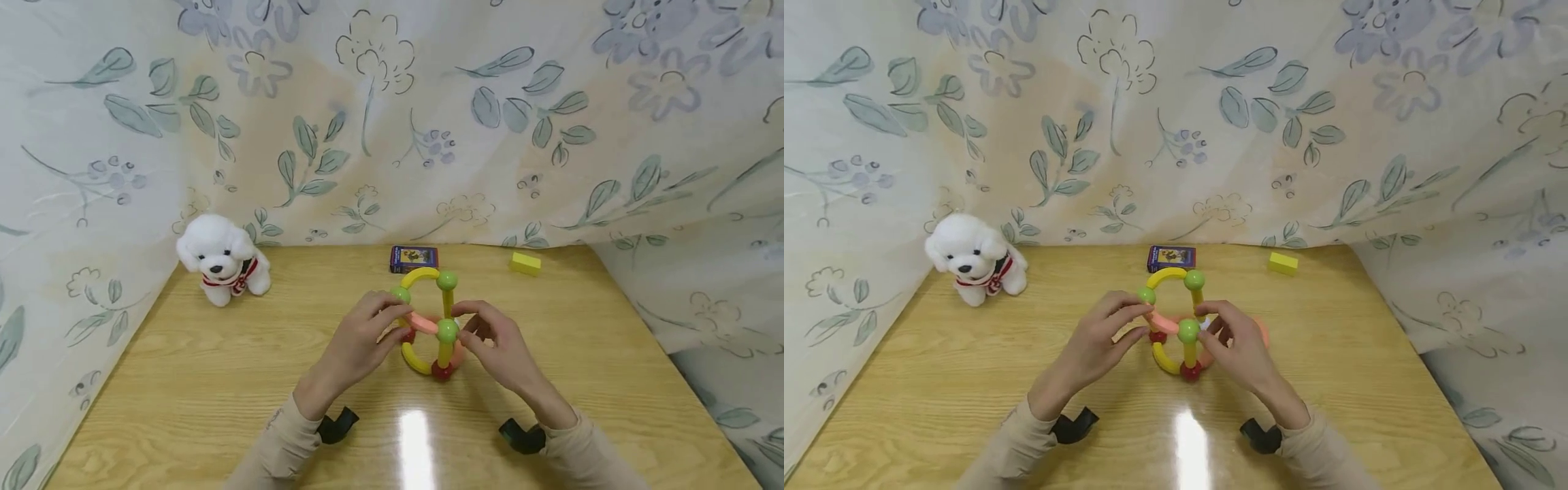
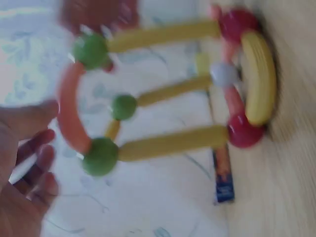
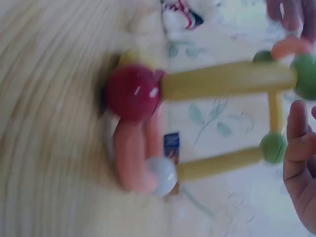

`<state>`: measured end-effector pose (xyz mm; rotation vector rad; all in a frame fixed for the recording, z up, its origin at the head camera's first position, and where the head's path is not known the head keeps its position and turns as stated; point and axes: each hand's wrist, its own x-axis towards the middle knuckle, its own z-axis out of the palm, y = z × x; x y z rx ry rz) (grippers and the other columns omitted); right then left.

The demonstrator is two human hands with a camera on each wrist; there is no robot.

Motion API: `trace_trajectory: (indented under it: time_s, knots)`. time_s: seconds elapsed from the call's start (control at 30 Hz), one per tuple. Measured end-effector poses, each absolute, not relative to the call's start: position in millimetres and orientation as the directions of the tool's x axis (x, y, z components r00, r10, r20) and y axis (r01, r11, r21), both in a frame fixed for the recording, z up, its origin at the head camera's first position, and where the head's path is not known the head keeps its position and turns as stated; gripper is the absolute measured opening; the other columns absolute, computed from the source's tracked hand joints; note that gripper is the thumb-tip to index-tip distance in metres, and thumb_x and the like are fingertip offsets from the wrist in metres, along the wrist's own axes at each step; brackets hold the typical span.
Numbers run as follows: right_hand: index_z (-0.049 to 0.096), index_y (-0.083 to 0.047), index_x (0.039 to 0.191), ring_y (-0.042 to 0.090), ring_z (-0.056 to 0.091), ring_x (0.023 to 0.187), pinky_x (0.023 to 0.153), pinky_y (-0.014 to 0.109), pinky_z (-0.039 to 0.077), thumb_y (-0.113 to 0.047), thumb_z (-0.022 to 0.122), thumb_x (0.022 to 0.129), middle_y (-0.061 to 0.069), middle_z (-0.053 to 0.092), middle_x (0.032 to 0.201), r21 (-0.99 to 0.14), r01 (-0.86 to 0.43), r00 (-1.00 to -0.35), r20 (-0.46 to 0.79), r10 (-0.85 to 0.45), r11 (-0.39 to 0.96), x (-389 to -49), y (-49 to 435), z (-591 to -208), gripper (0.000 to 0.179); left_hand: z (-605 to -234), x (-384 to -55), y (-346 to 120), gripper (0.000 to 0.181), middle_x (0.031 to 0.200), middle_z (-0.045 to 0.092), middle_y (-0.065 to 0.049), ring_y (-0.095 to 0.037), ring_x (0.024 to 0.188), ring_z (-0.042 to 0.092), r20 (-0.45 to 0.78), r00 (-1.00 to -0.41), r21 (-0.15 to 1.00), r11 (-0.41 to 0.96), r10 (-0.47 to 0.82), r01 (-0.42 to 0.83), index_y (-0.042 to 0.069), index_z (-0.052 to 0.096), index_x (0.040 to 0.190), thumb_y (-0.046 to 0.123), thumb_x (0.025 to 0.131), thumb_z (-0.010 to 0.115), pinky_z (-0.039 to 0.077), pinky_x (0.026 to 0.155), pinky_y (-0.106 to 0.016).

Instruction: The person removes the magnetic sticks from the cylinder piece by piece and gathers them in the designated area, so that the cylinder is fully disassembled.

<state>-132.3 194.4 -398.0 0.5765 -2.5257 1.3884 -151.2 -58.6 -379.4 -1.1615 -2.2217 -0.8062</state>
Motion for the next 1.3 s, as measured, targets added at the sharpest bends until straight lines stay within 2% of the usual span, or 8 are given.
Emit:
trace_trajectory:
  time_s: [0.1, 0.23, 0.5, 0.83, 0.93, 1.0, 1.17, 1.3]
  knots:
    - [0.062, -0.011, 0.122, 0.008, 0.055, 0.070, 0.058, 0.022, 0.045, -0.012, 0.072, 0.088, 0.000, 0.067, 0.101, -0.701, -0.505, -0.863, 0.413, -0.292, 0.503, -129, 183, -396, 0.035, -384, -160, -57, 0.037, 0.113, 0.066, -0.003, -0.017, 0.098, 0.056, 0.714, -0.420, 0.087, 0.524, 0.561, 0.847, 0.010, 0.068, 0.116, 0.014, 0.081, 0.079, 0.050, 0.084, -0.025]
    - [0.065, -0.011, 0.117, 0.008, 0.052, 0.066, 0.056, 0.022, 0.046, -0.017, 0.077, 0.084, -0.005, 0.066, 0.091, -0.666, -0.534, -0.845, 0.449, -0.292, 0.522, -127, 175, -398, 0.035, -392, -166, -53, 0.038, 0.109, 0.069, 0.000, -0.016, 0.095, 0.056, 0.727, -0.383, 0.021, 0.538, 0.570, 0.842, 0.011, 0.070, 0.114, 0.017, 0.078, 0.082, 0.050, 0.083, -0.025]
    - [0.066, -0.009, 0.113, 0.004, 0.054, 0.060, 0.053, 0.023, 0.049, -0.012, 0.076, 0.084, -0.004, 0.065, 0.084, -0.725, -0.496, -0.868, 0.413, -0.275, 0.477, -126, 176, -397, 0.031, -390, -165, -50, 0.034, 0.106, 0.067, 0.002, -0.015, 0.092, 0.052, 0.698, -0.431, 0.073, 0.542, 0.572, 0.837, 0.015, 0.070, 0.113, 0.012, 0.080, 0.080, 0.048, 0.080, -0.023]
    - [0.065, -0.011, 0.109, 0.003, 0.055, 0.066, 0.056, 0.022, 0.050, -0.004, 0.073, 0.085, 0.004, 0.069, 0.092, -0.725, -0.484, -0.875, 0.409, -0.260, 0.490, -128, 180, -398, 0.027, -388, -166, -51, 0.029, 0.105, 0.068, 0.002, -0.015, 0.094, 0.055, 0.688, -0.458, 0.083, 0.565, 0.563, 0.821, 0.015, 0.070, 0.112, 0.016, 0.084, 0.077, 0.050, 0.080, -0.023]
    - [0.064, -0.008, 0.115, 0.004, 0.060, 0.071, 0.061, 0.022, 0.053, -0.010, 0.074, 0.086, 0.007, 0.070, 0.098, -0.764, -0.426, -0.904, 0.345, -0.251, 0.484, -128, 182, -395, 0.031, -388, -166, -53, 0.029, 0.104, 0.068, 0.002, -0.015, 0.094, 0.055, 0.692, -0.454, 0.078, 0.568, 0.560, 0.819, 0.014, 0.071, 0.111, 0.016, 0.083, 0.077, 0.050, 0.080, -0.023]
    - [0.064, -0.009, 0.119, 0.006, 0.061, 0.073, 0.062, 0.023, 0.053, -0.018, 0.075, 0.087, 0.007, 0.069, 0.102, -0.821, -0.336, -0.938, 0.247, -0.242, 0.461, -128, 184, -392, 0.035, -388, -166, -54, 0.029, 0.105, 0.067, 0.001, -0.015, 0.094, 0.055, 0.690, -0.451, 0.071, 0.567, 0.566, 0.821, 0.015, 0.071, 0.113, 0.016, 0.084, 0.076, 0.050, 0.080, -0.023]
    - [0.061, -0.004, 0.125, 0.011, 0.065, 0.073, 0.063, 0.032, 0.058, -0.026, 0.075, 0.086, 0.013, 0.067, 0.102, -0.945, -0.106, -0.963, 0.021, -0.268, 0.309, -129, 186, -385, 0.047, -390, -166, -56, 0.032, 0.107, 0.067, 0.002, -0.014, 0.094, 0.054, 0.683, -0.459, 0.075, 0.570, 0.568, 0.818, 0.015, 0.070, 0.117, 0.017, 0.085, 0.075, 0.050, 0.080, -0.023]
    - [0.057, 0.002, 0.127, 0.016, 0.071, 0.078, 0.071, 0.043, 0.060, -0.023, 0.073, 0.088, 0.019, 0.067, 0.104, -0.964, -0.079, -0.955, -0.001, -0.297, 0.255, -131, 185, -383, 0.048, -388, -165, -57, 0.031, 0.107, 0.067, 0.002, -0.014, 0.095, 0.054, 0.680, -0.471, 0.094, 0.570, 0.562, 0.816, 0.015, 0.070, 0.117, 0.016, 0.086, 0.074, 0.049, 0.081, -0.022]
